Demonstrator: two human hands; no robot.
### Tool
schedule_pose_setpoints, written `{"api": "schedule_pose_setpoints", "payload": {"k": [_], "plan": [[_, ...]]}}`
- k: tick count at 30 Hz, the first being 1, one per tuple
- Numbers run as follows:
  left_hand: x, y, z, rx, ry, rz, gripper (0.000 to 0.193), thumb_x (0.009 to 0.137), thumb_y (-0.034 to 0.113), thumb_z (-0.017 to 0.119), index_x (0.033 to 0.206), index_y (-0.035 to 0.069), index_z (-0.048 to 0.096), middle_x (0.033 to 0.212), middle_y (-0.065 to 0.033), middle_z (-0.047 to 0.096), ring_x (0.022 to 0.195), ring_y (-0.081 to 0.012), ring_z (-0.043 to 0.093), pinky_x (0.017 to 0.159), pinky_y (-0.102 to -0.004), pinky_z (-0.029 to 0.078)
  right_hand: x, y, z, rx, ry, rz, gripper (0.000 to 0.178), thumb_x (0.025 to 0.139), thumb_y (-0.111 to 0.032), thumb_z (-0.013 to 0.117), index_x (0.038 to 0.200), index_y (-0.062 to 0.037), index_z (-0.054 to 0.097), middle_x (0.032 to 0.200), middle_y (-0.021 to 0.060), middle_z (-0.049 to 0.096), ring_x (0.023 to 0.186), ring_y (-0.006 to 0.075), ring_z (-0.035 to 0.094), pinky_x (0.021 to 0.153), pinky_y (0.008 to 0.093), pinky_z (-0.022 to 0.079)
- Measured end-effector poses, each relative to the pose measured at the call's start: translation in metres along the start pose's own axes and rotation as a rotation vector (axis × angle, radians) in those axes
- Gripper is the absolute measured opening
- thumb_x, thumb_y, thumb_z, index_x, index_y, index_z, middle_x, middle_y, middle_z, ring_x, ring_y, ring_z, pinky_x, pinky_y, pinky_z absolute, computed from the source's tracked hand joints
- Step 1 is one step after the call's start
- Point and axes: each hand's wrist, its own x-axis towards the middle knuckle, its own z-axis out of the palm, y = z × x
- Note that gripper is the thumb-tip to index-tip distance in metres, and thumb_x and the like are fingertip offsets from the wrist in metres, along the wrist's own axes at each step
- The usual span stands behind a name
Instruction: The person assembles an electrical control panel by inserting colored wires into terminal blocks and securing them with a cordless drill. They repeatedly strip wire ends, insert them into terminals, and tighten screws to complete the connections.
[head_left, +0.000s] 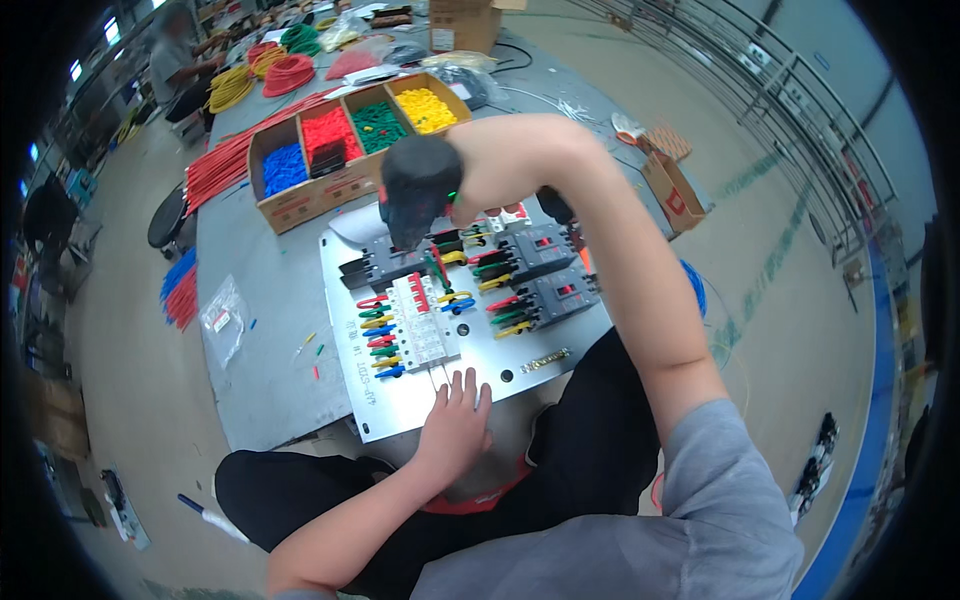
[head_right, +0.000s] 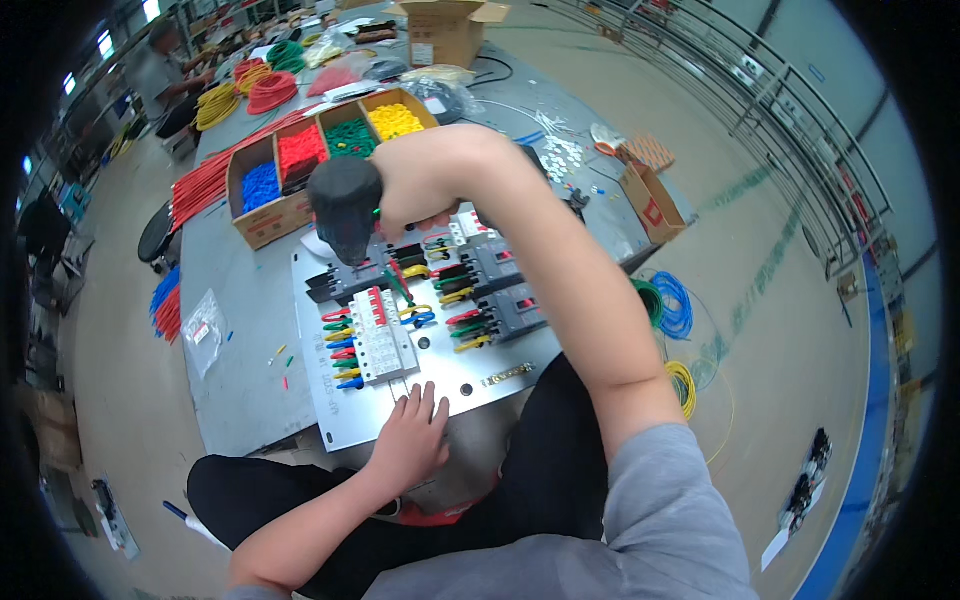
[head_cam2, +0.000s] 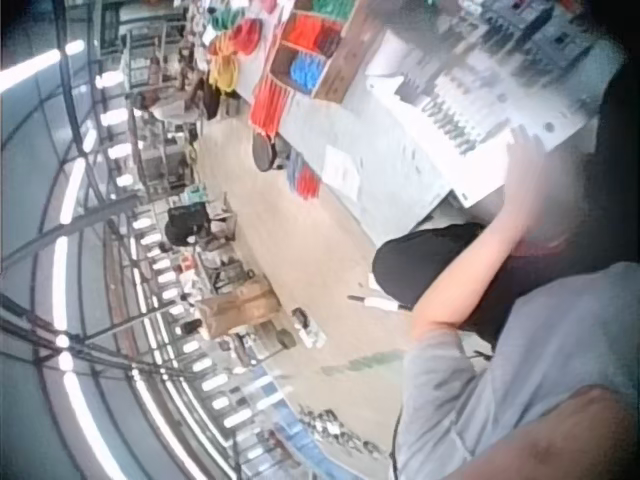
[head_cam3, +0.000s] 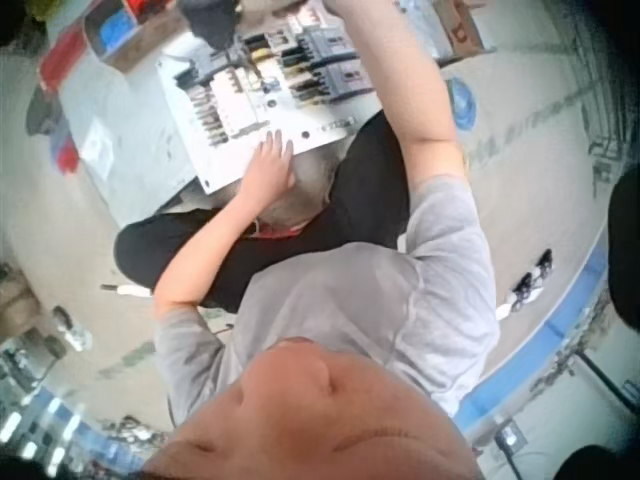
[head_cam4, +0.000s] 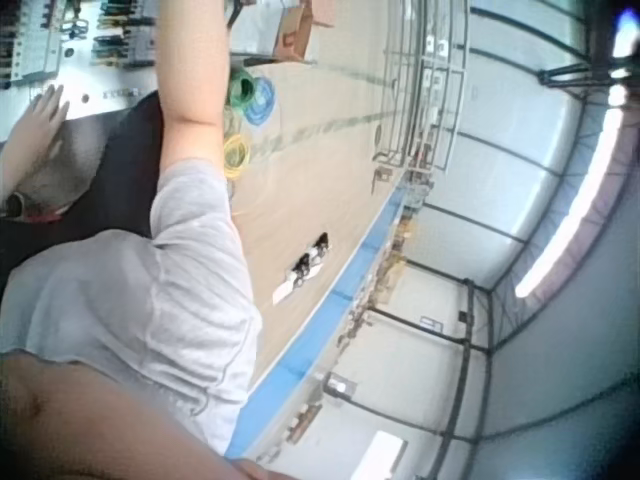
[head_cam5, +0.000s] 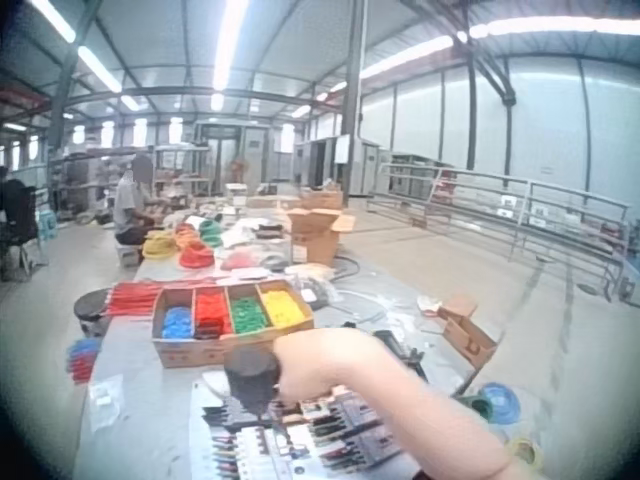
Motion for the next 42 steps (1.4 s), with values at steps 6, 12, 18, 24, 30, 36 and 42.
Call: {"api": "schedule_pose_setpoints", "payload": {"k": [6,12,18,24,30,36,42], "plan": [[-0.022,-0.005,0.015,-0.026,0.039,-0.001,0.07,0.096,0.027,0.074,0.158,-0.002,0.056,0.172,-0.0334,0.045,0.161,-0.0471,0.045,0.128,-0.0586,0.043,0.021,-0.057,0.037,0.397,0.216,-0.45,0.034,0.09,-0.028,0.094,0.116,-0.0096,0.082,0.097,0.0027,0.08,0.081,0.0137,0.074,0.085,0.0325,0.061],[-0.024,-0.004,0.012,0.013,0.127,-0.017,0.065,0.096,0.024,0.071,0.155,-0.003,0.06,0.161,-0.0293,0.055,0.153,-0.0442,0.051,0.127,-0.0565,0.042,0.104,-0.14,0.166,0.804,0.125,-0.502,0.06,0.093,-0.017,0.088,0.145,-0.0085,0.059,0.123,0.0082,0.072,0.117,0.0203,0.068,0.108,0.0428,0.055],[-0.018,0.0,0.02,0.024,0.03,-0.015,0.059,0.106,0.025,0.06,0.162,0.005,0.057,0.167,-0.0174,0.054,0.161,-0.0377,0.041,0.135,-0.0563,0.029,0.247,-0.187,0.282,1.062,0.37,-0.405,0.068,0.097,-0.009,0.084,0.151,-0.0099,0.043,0.124,0.0121,0.065,0.12,0.0259,0.065,0.109,0.0439,0.053],[-0.019,0.002,0.041,0.086,0.23,-0.124,0.051,0.108,0.014,0.054,0.158,0.008,0.062,0.17,-0.0101,0.056,0.162,-0.0285,0.045,0.135,-0.0431,0.033,0.286,-0.213,0.318,1.116,0.407,-0.373,0.071,0.1,-0.01,0.082,0.154,-0.0063,0.035,0.129,0.015,0.066,0.123,0.0284,0.067,0.11,0.0445,0.053],[-0.006,0.003,0.033,-0.206,0.295,-0.071,0.052,0.104,0.02,0.062,0.154,0.006,0.063,0.165,-0.0118,0.06,0.159,-0.0306,0.047,0.13,-0.0457,0.037,0.282,-0.194,0.31,0.909,0.313,-0.345,0.081,0.099,-0.011,0.078,0.159,0.0022,0.026,0.143,0.0279,0.061,0.133,0.0418,0.066,0.118,0.0468,0.05],[-0.009,-0.02,0.016,0.037,0.13,-0.022,0.053,0.094,0.028,0.074,0.141,0.004,0.067,0.138,-0.0127,0.066,0.134,-0.0296,0.06,0.106,-0.0454,0.05,0.156,-0.135,0.233,0.23,0.124,-0.374,0.07,0.096,-0.012,0.07,0.16,0.0017,0.042,0.153,0.0363,0.06,0.135,0.0515,0.066,0.115,0.0555,0.054],[0.016,-0.005,0.017,0.103,0.177,0.066,0.057,0.089,0.031,0.082,0.137,0.006,0.066,0.128,-0.01,0.063,0.123,-0.0287,0.061,0.1,-0.0447,0.05,0.072,0.045,0.164,-0.033,-0.052,0.148,0.034,0.104,-0.028,0.066,0.097,0.0005,0.083,0.085,0.0166,0.083,0.074,0.0305,0.081,0.077,0.046,0.066]]}}
